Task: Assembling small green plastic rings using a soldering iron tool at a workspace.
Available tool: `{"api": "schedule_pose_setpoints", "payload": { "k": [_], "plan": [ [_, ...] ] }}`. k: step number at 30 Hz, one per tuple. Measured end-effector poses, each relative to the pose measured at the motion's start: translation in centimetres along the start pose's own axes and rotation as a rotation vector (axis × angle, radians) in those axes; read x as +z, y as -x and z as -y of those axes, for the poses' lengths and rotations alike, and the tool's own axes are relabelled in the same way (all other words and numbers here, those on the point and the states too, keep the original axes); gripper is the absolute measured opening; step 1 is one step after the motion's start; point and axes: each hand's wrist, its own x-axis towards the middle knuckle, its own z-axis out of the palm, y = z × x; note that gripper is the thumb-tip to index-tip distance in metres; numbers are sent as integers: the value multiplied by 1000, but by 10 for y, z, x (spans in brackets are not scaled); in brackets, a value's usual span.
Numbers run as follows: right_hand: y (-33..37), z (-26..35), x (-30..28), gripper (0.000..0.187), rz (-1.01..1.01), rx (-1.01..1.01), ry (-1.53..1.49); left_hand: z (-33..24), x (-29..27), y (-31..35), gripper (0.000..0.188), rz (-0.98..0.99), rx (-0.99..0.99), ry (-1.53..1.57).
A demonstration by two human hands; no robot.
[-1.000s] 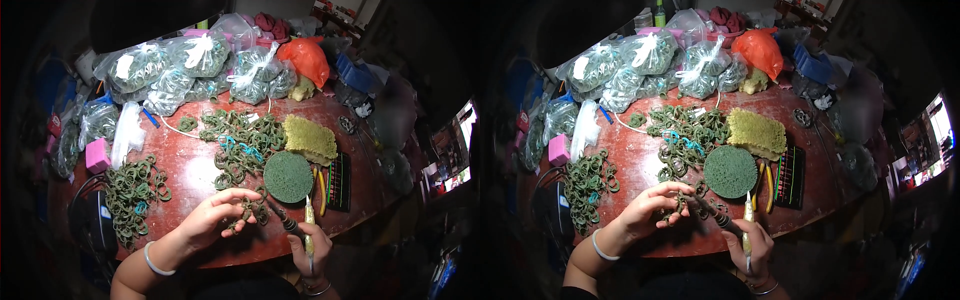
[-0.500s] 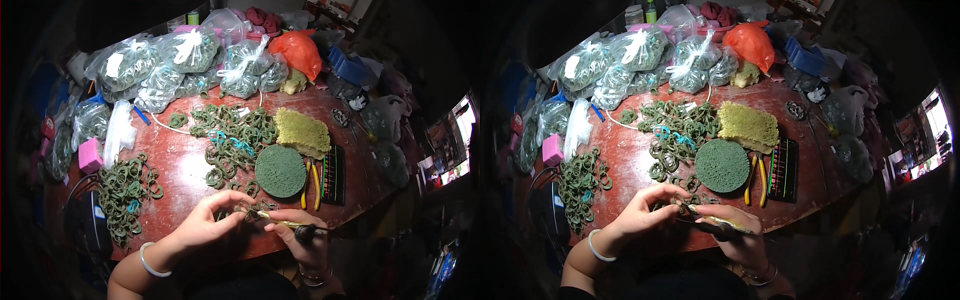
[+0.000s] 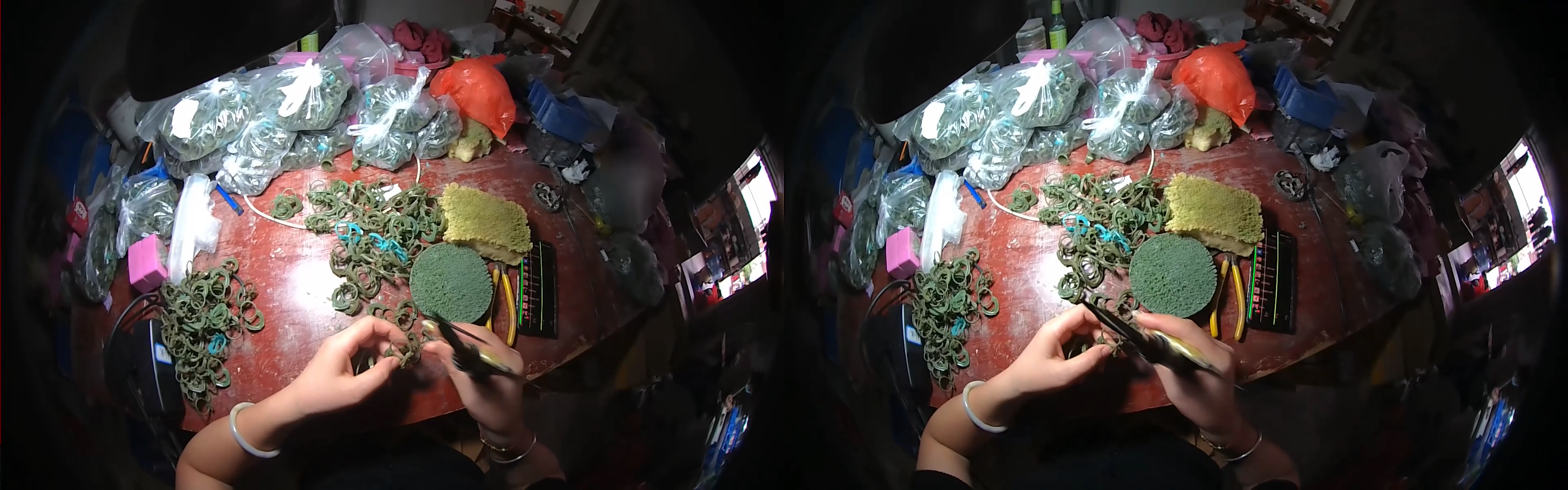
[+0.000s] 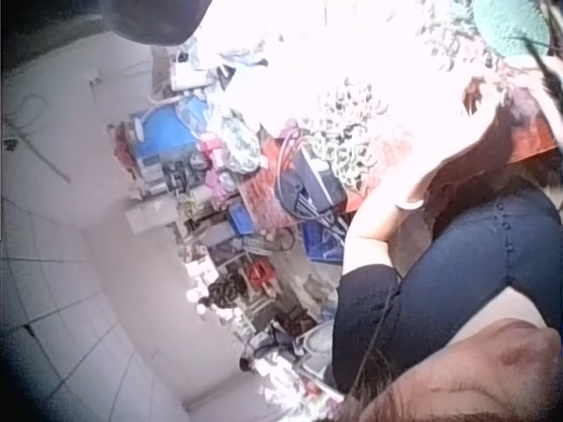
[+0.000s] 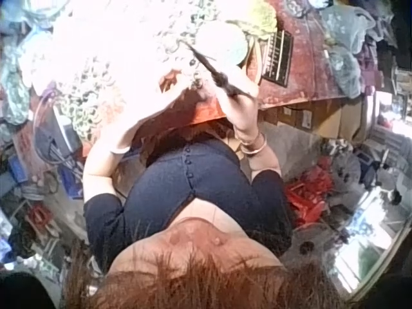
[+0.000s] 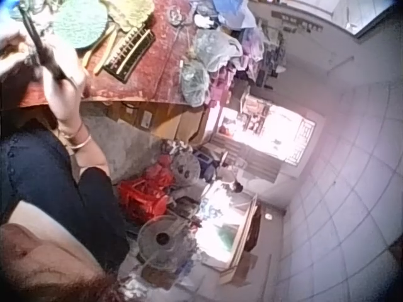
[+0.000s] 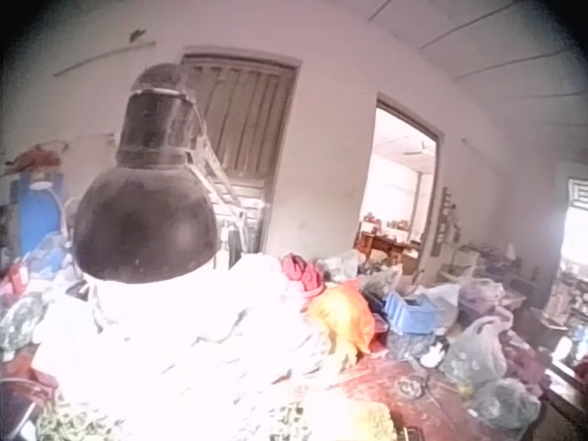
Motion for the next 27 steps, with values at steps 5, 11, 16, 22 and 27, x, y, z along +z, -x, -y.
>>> {"api": "schedule_pose_setpoints", "payload": {
  "k": [5,11,16,22,27],
  "plan": [
    [-12,-10,12,32,137,-106,-54,-10,3,2,23,-61,181,-253],
    [-13,-3,9,30,50,-128,-51,-26,-14,-5,32,152,-460,359],
    [-10,-5,10,30,92,-169,-71,-15,-16,1,29,112,-387,387],
    [2,4,-9,16,-67,73,-123,-20,-7,-5,29,-44,-194,140],
    [5,4,-6,11,76,60,-166,-16,-6,-1,31,-75,-15,-49]
  ]
}}
